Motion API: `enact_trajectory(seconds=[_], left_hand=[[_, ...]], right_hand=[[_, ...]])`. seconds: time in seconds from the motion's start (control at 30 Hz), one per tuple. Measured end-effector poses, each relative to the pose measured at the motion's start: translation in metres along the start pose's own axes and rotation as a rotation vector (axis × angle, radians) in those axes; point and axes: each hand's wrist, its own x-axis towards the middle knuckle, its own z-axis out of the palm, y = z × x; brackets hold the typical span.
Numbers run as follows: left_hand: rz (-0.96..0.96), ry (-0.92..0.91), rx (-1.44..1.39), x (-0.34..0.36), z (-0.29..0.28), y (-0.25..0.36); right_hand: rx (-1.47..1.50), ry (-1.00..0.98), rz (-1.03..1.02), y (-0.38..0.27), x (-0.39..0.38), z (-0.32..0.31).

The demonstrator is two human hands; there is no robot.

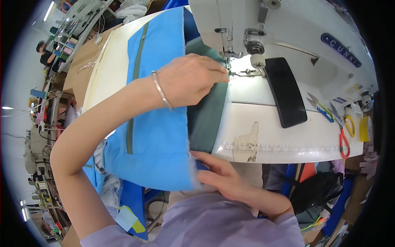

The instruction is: The person operates an industrial sewing machine to stitch a blue and green fabric bag. They guide the fabric under the needle, aligning the edges and adjusting the bag's position to sew along the seams. The person handles the bag with both hands, ensuring the material feeds smoothly through the machine.

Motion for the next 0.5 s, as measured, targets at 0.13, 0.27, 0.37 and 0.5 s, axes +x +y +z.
enact_trajectory(seconds=[0.13, 0.27, 0.37, 0.5], left_hand=[[-0.121, -0.164, 0.017, -0.017, -0.025, 0.037], [-0.263, -0.285, 0.033, -0.051, -0.016, 0.053], [-0.223, -0.035, 0.032, -0.041, 0.003, 0.057], [0.100, 0.125, 0.108, 0.002, 0.033, 0.042]], right_hand=[[-0.854, -0.116, -0.402, 0.022, -0.011, 0.011], [-1.391, -0.063, -1.020, 0.076, -0.017, 0.019], [-1.608, 0.041, -1.067, 0.085, -0.021, 0.026], [-1.785, 0.104, -0.923, 0.085, -0.019, 0.026]])
